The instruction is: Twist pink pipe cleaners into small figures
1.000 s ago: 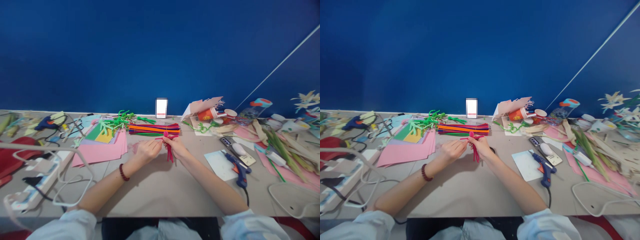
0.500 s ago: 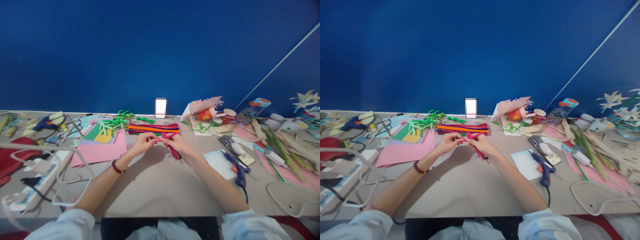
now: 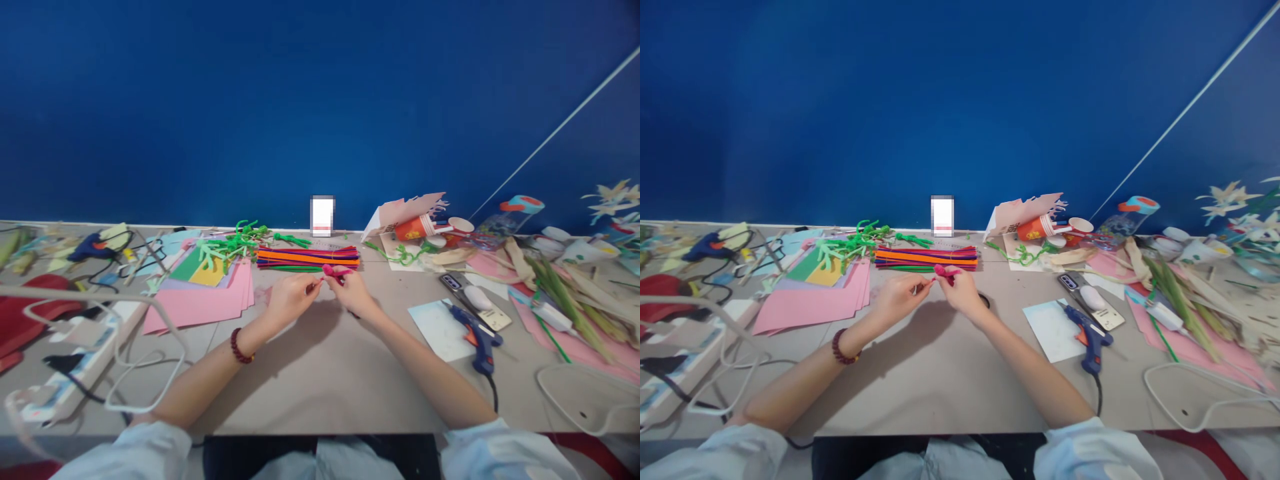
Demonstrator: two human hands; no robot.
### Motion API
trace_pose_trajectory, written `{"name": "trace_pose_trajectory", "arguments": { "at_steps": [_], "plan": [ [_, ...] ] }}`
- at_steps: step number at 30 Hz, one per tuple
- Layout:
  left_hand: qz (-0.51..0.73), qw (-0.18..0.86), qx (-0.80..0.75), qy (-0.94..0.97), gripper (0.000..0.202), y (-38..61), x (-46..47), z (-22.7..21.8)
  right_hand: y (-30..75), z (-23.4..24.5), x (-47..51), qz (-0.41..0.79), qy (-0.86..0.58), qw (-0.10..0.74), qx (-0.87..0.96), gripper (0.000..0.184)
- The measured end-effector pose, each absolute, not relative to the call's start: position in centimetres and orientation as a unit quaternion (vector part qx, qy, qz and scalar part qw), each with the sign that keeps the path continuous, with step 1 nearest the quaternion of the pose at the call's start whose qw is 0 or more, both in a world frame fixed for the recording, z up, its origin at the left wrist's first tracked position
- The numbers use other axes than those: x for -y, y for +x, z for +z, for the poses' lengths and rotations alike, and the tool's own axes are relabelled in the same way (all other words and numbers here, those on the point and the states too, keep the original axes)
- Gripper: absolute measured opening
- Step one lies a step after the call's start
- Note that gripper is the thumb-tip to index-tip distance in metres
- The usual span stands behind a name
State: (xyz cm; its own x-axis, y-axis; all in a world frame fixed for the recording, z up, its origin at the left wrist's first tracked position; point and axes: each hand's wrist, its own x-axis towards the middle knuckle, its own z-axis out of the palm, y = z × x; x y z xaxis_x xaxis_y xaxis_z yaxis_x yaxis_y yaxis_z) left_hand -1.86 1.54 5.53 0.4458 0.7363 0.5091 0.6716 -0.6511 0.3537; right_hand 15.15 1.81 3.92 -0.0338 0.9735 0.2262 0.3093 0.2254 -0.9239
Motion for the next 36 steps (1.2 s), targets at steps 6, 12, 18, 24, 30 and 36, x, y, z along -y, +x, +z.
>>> {"name": "trace_pose_trajectory", "arguments": {
  "at_steps": [6,12,18,24,30,36],
  "plan": [
    [0.360,-0.210,-0.297,0.859,0.015,-1.7,-1.7,4.2,14.3,3.1,-2.0,0.548,-0.490,0.522,0.433,0.035],
    [0.340,-0.281,-0.230,0.867,0.017,-2.5,-2.3,3.3,13.6,3.9,-1.4,0.652,-0.419,0.545,0.321,0.037],
    [0.447,-0.225,-0.212,0.839,0.014,-3.1,-3.3,2.2,13.7,5.3,-0.7,0.707,-0.372,0.518,0.306,0.035],
    [0.512,-0.007,-0.284,0.811,0.009,-2.3,-2.8,2.1,14.5,6.1,-0.6,0.726,-0.344,0.463,0.376,0.034],
    [0.501,0.098,-0.243,0.825,0.016,-2.8,-3.9,2.7,16.0,7.1,-0.8,0.654,-0.440,0.379,0.484,0.036],
    [0.381,-0.054,-0.189,0.903,0.018,-4.1,-5.1,4.3,16.4,6.8,-1.2,0.452,-0.508,0.351,0.644,0.017]
  ]
}}
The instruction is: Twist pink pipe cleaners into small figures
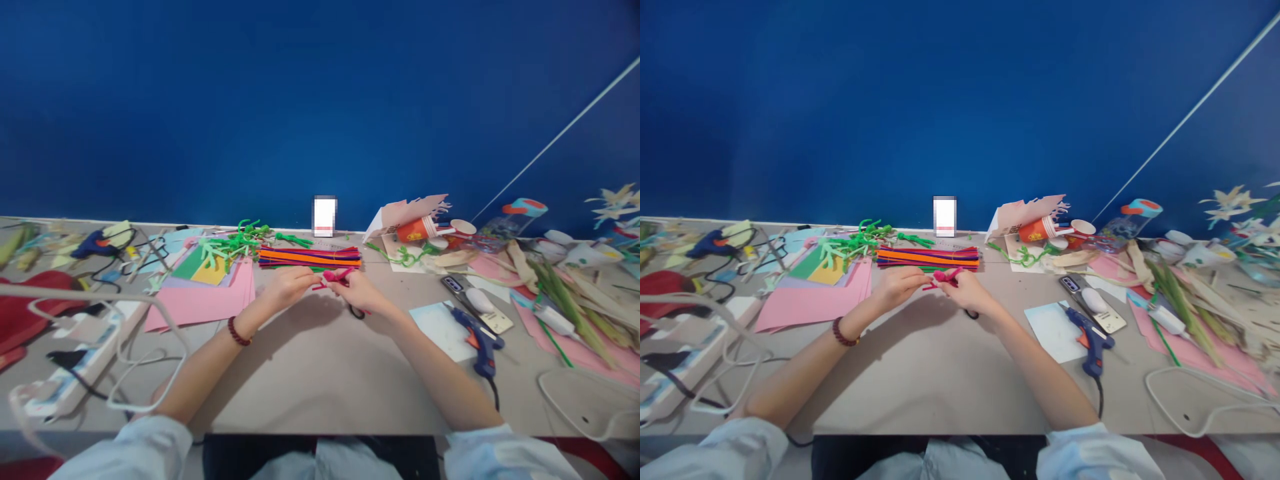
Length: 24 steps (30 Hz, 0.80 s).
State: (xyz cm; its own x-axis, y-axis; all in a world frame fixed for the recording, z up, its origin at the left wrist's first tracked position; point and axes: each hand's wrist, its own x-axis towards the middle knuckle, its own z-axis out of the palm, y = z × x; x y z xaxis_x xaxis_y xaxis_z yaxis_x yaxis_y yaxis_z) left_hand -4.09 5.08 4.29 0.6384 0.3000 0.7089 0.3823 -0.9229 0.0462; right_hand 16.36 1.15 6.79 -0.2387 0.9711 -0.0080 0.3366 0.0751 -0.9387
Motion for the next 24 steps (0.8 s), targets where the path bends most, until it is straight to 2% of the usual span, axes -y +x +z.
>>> {"name": "trace_pose_trajectory", "arguments": {
  "at_steps": [5,9,11,13,17,20,24],
  "plan": [
    [-0.319,0.163,0.188,-0.914,0.015,-3.5,-4.2,4.8,16.1,4.8,-2.0,0.294,-0.511,0.385,0.710,0.015],
    [-0.345,0.200,0.228,-0.888,0.021,-2.6,-3.0,4.7,15.7,3.8,-2.1,0.253,-0.518,0.437,0.690,0.019],
    [-0.358,0.210,0.253,-0.874,0.022,-2.3,-2.6,4.6,15.2,3.7,-1.9,0.307,-0.523,0.476,0.637,0.020],
    [-0.370,0.226,0.266,-0.861,0.021,-2.3,-2.3,4.5,14.6,3.7,-1.6,0.410,-0.521,0.505,0.553,0.024],
    [-0.365,0.283,0.238,-0.854,0.018,-2.5,-2.2,4.3,13.7,4.1,-1.0,0.576,-0.483,0.530,0.392,0.037],
    [-0.345,0.281,0.207,-0.871,0.015,-2.9,-2.3,3.9,13.4,4.6,-0.7,0.617,-0.445,0.546,0.351,0.042],
    [-0.384,0.186,0.223,-0.877,0.011,-3.1,-2.6,3.6,13.2,4.9,-0.4,0.627,-0.425,0.564,0.329,0.041]
  ]
}}
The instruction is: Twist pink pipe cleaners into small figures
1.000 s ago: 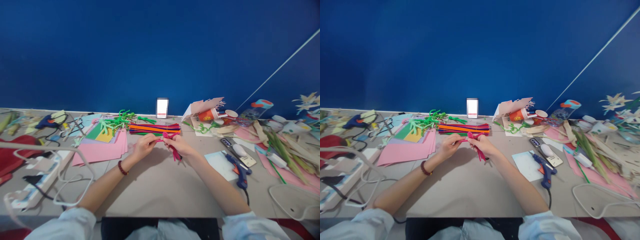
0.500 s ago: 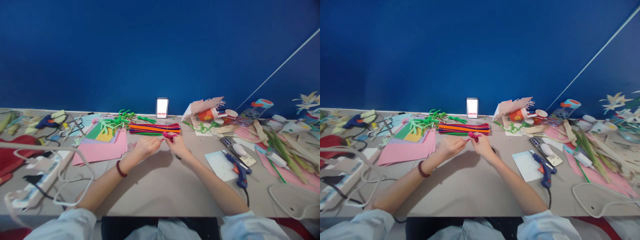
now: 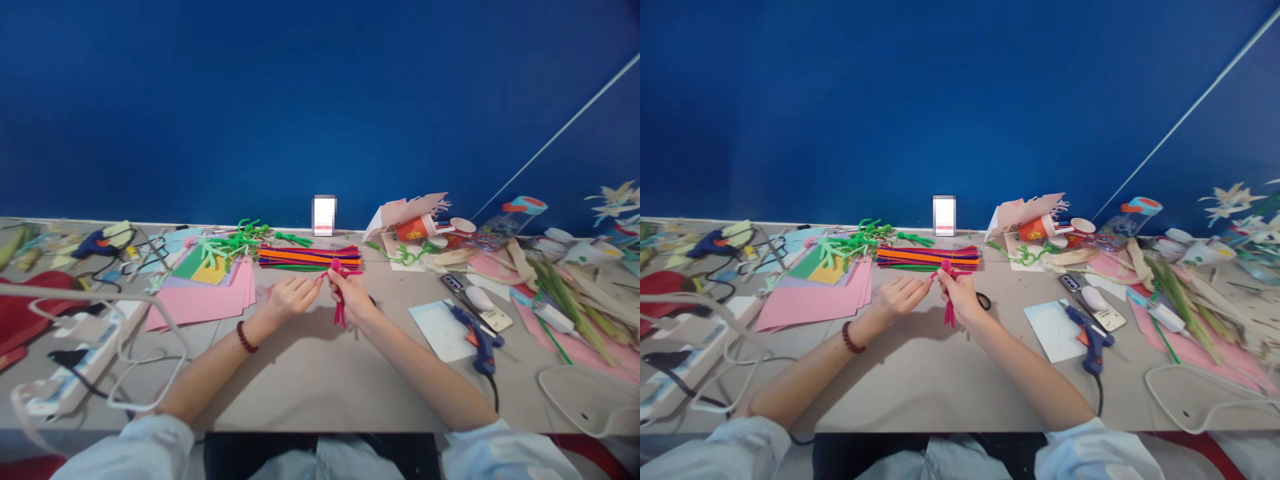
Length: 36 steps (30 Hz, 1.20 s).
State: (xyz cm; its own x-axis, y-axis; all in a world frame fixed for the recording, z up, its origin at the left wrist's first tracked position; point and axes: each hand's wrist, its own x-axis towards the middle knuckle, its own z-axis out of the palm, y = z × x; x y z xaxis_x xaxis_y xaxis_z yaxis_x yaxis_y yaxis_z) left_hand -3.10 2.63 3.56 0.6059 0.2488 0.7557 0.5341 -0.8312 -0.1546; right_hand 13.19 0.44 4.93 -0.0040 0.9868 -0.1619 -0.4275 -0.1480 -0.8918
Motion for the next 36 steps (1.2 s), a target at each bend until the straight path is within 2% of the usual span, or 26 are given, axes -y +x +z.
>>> {"name": "trace_pose_trajectory", "arguments": {
  "at_steps": [3,5,10,13,20,27,32,36],
  "plan": [
    [-0.472,0.085,0.267,-0.836,0.007,-2.7,-3.0,3.8,13.2,5.1,-0.4,0.617,-0.422,0.576,0.330,0.040],
    [-0.507,-0.023,0.302,-0.807,0.011,-2.3,-3.2,4.2,13.2,5.2,-0.5,0.609,-0.421,0.580,0.339,0.040],
    [-0.451,-0.348,0.359,-0.739,0.020,-2.1,-3.7,5.0,13.6,4.7,-1.1,0.598,-0.421,0.577,0.364,0.040],
    [-0.433,-0.458,0.367,-0.685,0.022,-2.4,-4.2,5.4,13.9,4.5,-1.3,0.604,-0.421,0.560,0.380,0.039],
    [-0.397,-0.559,0.346,-0.640,0.024,-3.2,-4.5,6.4,14.4,4.9,-1.2,0.604,-0.407,0.524,0.441,0.032],
    [-0.259,-0.663,0.345,-0.612,0.030,-3.6,-4.5,5.9,14.8,5.0,-1.1,0.574,-0.450,0.482,0.486,0.029],
    [-0.270,-0.660,0.360,-0.602,0.032,-3.8,-4.8,5.5,14.7,5.6,-1.0,0.516,-0.444,0.486,0.548,0.028],
    [-0.249,-0.690,0.355,-0.580,0.036,-4.0,-4.9,5.8,14.9,5.8,-1.0,0.512,-0.442,0.484,0.555,0.028]
  ]
}}
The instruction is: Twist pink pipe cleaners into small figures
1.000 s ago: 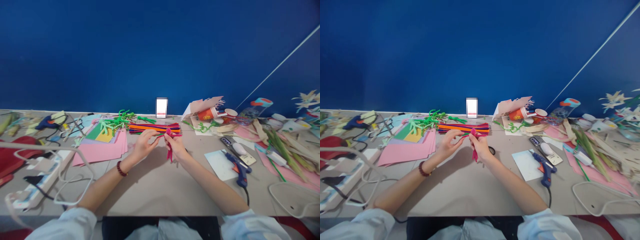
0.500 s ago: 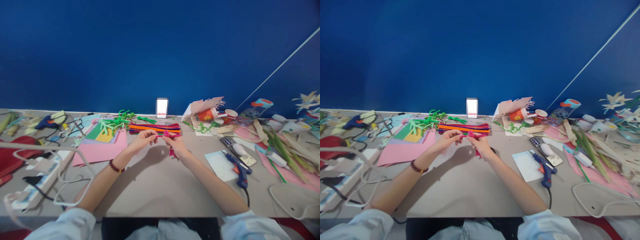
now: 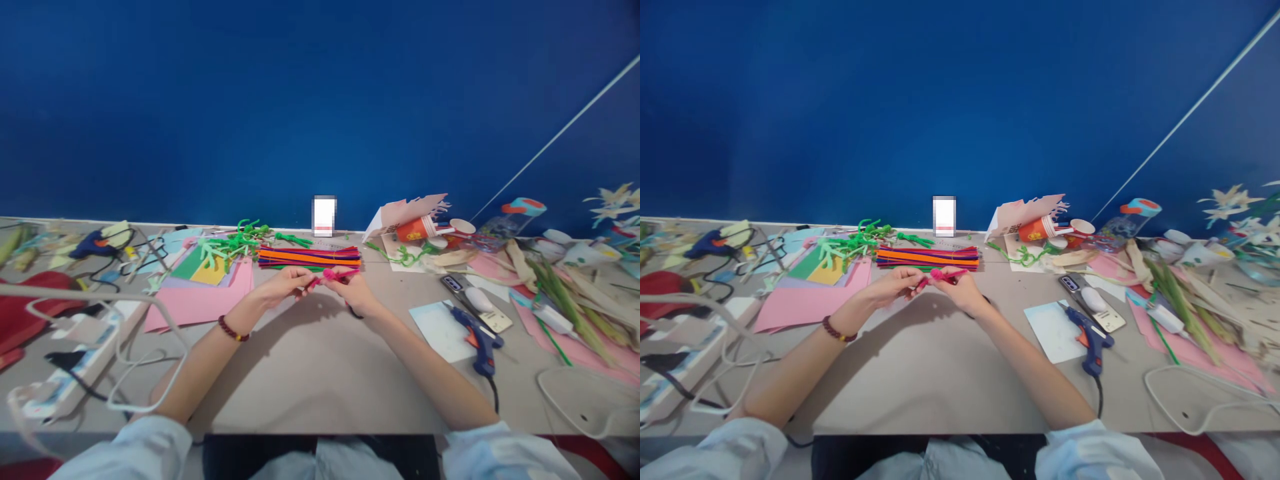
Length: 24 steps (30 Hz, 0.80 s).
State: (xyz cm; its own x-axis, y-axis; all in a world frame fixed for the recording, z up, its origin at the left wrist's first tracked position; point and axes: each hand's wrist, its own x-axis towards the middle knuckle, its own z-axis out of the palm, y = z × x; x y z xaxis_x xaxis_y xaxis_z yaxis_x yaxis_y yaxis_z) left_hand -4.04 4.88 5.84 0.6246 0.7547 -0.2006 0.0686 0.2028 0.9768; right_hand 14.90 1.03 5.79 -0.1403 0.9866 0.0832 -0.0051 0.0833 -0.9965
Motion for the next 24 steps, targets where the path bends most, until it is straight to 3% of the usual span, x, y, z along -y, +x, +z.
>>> {"name": "trace_pose_trajectory", "arguments": {
  "at_steps": [9,24],
  "plan": [
    [0.211,0.734,-0.328,0.556,0.028,-4.0,-4.7,5.8,15.1,6.4,-0.6,0.544,-0.413,0.451,0.575,0.023],
    [0.233,0.672,-0.308,0.632,0.025,-4.4,-4.7,6.5,14.8,5.0,-0.9,0.626,-0.406,0.470,0.472,0.031]
  ]
}}
